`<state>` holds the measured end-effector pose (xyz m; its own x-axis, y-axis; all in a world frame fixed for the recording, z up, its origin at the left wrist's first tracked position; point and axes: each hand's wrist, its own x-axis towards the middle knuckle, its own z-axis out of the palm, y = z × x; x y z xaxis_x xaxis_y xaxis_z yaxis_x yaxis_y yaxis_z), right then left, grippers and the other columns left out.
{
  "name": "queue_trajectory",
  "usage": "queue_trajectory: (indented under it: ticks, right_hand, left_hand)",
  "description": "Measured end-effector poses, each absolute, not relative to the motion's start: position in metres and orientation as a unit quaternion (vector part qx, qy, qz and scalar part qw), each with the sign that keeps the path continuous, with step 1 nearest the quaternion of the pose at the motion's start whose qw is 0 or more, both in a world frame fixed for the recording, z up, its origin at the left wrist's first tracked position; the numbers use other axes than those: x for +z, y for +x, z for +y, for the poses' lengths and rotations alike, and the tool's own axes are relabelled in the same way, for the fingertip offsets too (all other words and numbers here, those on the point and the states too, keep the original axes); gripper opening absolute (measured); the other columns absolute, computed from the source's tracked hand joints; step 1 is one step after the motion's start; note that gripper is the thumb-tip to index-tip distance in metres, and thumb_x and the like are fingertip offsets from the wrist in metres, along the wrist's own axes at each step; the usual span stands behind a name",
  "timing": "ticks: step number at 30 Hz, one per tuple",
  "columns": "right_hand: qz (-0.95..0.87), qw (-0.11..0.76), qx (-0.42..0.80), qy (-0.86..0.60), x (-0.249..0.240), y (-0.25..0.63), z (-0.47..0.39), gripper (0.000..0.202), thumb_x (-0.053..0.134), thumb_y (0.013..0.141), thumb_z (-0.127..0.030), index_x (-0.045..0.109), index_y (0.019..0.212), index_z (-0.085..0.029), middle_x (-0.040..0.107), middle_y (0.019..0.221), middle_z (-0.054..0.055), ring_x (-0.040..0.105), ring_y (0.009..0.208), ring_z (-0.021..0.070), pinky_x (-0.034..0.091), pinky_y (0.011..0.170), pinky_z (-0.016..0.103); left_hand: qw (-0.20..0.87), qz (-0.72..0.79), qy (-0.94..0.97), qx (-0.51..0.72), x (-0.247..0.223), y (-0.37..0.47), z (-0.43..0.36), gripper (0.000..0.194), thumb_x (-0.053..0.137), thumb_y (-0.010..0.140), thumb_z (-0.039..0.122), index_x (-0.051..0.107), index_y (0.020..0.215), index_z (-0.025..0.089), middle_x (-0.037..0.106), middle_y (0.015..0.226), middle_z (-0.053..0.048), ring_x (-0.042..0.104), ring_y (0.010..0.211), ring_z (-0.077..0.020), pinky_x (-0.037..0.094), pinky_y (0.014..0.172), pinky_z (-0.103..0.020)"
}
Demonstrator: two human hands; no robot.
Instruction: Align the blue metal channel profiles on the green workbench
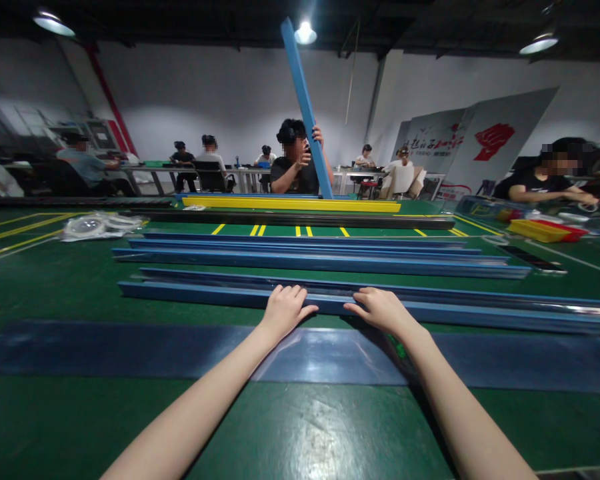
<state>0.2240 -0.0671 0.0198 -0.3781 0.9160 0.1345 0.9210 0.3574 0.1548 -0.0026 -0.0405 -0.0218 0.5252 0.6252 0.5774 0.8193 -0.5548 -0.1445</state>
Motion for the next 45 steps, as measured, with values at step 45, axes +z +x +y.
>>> queue_trajectory:
  ticks: [45]
  right_hand:
    - [-0.825, 0.024, -0.096, -0.556, 0.0192, 0.2244, -0.0670, 0.043, 0.028, 0.089, -0.047, 0.060, 0.084, -0.019, 0.062, 0.086, 0.006, 0.057, 0.083, 0.0169, 0.034, 0.061, 0.023]
  left_hand:
    - [0.180, -0.419, -0.857, -0.239, -0.0180, -0.0031, -0.0410, 0.033, 0.049, 0.080, 0.048, 0.056, 0.084, 0.016, 0.061, 0.092, -0.006, 0.051, 0.091, -0.0207, 0.034, 0.073, -0.032]
